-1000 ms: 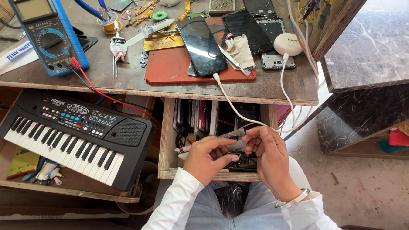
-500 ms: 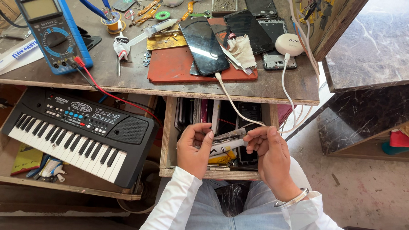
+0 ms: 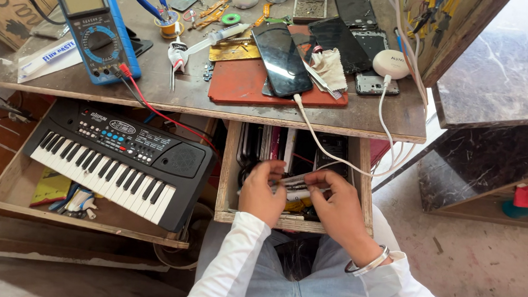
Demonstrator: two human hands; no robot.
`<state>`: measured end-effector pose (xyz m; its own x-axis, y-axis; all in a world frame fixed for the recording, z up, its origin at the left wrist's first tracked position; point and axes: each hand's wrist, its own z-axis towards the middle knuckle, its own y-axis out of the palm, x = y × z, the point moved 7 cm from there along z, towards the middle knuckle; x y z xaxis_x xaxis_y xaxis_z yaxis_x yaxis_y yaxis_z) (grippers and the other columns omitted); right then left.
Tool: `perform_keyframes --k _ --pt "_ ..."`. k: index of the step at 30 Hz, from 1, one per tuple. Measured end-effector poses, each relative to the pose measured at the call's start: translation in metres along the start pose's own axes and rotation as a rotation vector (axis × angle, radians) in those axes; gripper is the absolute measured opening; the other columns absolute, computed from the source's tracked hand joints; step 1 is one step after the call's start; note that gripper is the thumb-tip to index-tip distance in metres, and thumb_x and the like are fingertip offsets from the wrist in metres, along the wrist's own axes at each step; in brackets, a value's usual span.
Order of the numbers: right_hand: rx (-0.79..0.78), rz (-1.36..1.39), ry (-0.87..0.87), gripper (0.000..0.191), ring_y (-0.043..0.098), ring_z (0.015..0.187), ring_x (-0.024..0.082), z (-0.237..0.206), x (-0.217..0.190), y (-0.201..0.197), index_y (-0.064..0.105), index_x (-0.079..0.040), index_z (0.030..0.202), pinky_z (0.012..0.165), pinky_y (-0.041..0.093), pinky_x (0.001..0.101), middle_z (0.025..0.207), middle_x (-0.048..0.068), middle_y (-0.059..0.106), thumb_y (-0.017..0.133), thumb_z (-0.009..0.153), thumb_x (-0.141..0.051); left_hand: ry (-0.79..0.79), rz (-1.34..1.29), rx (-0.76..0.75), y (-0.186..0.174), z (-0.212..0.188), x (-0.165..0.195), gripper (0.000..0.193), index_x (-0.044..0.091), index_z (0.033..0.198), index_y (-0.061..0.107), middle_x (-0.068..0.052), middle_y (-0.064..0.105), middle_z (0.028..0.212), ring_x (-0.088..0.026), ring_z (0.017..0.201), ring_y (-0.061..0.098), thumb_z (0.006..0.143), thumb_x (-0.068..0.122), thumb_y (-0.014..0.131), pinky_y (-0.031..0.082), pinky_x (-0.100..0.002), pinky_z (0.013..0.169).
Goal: The person opens a drawer and handles several small electronic components, including a circuit board and a phone screen. They inspect each item, turn them over, and place them back into the drawer among other parts.
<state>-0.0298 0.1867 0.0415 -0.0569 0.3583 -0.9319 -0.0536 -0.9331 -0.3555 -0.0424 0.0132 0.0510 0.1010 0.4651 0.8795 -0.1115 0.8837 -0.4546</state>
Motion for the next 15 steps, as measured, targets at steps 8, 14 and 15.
perform_keyframes --k 8,14,15 --pt "-0.102 0.212 0.119 0.031 0.074 0.086 0.017 0.013 0.038 0.008 0.068 0.002 0.108 0.078 0.057 0.0300 0.102 0.009 0.075 0.050 0.084 0.006 -0.006 0.163 -0.086 -0.021 -0.009 -0.013 0.041 0.011 0.109 0.066 -0.008 0.068 0.109 -0.028 0.105 0.068 0.072 0.006 0.082 0.054 -0.039 0.089" --pt "-0.061 0.165 0.073 0.029 0.073 0.088 0.015 0.012 0.037 0.003 0.070 0.001 0.106 0.079 0.057 0.0284 0.100 0.009 0.075 0.053 0.084 0.004 -0.057 0.298 -0.081 -0.016 -0.010 -0.020 0.020 0.011 0.090 0.067 -0.006 0.065 0.110 -0.033 0.102 0.066 0.075 0.007 0.079 0.053 -0.043 0.086" --pt "-0.041 0.123 0.047 0.027 0.072 0.090 0.014 0.011 0.035 0.000 0.071 0.001 0.106 0.079 0.056 0.0281 0.099 0.009 0.076 0.055 0.084 0.004 -0.051 0.307 -0.070 -0.014 -0.011 -0.020 0.014 0.011 0.086 0.068 -0.004 0.066 0.111 -0.032 0.103 0.066 0.077 0.006 0.077 0.053 -0.043 0.086"
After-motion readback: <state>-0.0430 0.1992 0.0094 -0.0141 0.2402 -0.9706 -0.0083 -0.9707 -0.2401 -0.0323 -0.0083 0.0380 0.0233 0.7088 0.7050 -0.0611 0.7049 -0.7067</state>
